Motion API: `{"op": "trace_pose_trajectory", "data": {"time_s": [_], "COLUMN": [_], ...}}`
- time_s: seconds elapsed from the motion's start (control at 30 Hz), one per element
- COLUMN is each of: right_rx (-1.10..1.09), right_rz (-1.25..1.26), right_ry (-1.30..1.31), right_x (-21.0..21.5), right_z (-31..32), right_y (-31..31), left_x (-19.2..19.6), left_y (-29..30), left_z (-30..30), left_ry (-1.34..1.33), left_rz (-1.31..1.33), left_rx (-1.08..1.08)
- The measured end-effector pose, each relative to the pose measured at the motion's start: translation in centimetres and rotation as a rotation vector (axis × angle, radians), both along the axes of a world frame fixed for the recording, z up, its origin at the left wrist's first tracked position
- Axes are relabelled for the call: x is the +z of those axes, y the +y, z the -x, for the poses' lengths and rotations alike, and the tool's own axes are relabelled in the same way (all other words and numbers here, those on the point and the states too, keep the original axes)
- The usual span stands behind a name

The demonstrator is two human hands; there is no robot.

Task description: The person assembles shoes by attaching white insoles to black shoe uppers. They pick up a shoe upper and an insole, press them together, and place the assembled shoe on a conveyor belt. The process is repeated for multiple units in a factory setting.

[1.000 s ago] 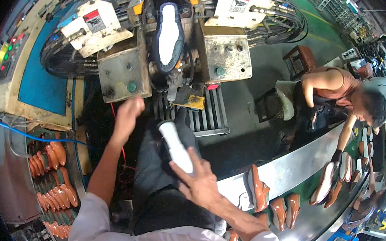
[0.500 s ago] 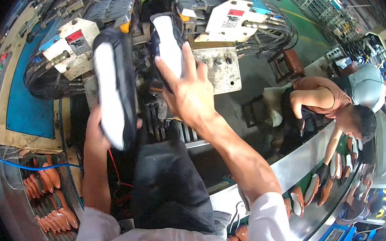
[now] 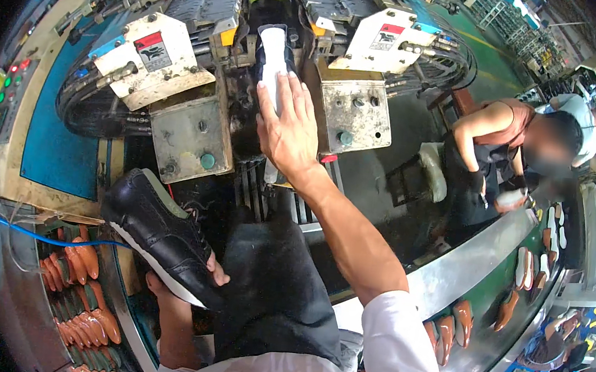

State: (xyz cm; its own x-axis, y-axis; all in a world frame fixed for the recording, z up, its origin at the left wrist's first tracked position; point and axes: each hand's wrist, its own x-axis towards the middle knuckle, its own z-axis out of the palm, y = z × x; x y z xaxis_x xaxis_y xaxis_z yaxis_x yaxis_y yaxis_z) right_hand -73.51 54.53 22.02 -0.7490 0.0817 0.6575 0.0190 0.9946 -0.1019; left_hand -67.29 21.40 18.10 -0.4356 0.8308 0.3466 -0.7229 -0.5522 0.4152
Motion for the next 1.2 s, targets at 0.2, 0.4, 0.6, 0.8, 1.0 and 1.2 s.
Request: {"op": "trace_pose_trajectory", "data": {"time_s": [0.2, 0.4, 0.6, 0.8, 1.0, 1.2], "right_rx": [-0.029, -0.028, -0.120, -0.073, -0.033, 0.157], "right_rz": [-0.081, -0.113, -0.216, -0.183, -0.180, -0.012], "right_ry": [0.033, 0.067, 0.108, 0.036, 0.046, 0.140], "right_x": [0.6, 1.5, 2.8, 4.1, 4.9, 4.6], "right_z": [2.9, 10.1, 16.0, 15.6, 15.7, 11.6], "right_y": [1.0, 4.0, 6.1, 5.6, 5.8, 3.6], "left_x": [0.2, -1.2, -2.0, -2.7, -0.9, 2.7], "left_y": [1.6, 4.5, 6.8, 8.6, 8.8, 7.2], "left_z": [0.3, 2.2, 3.2, 4.1, 4.1, 2.7], "left_ry": [-0.191, -0.243, -0.193, -0.332, -0.128, -0.018], "left_rz": [0.036, 0.127, 0.348, 0.574, 0.873, 1.160], "left_rx": [-0.005, 0.077, 0.102, 0.135, 0.466, 0.623]}}
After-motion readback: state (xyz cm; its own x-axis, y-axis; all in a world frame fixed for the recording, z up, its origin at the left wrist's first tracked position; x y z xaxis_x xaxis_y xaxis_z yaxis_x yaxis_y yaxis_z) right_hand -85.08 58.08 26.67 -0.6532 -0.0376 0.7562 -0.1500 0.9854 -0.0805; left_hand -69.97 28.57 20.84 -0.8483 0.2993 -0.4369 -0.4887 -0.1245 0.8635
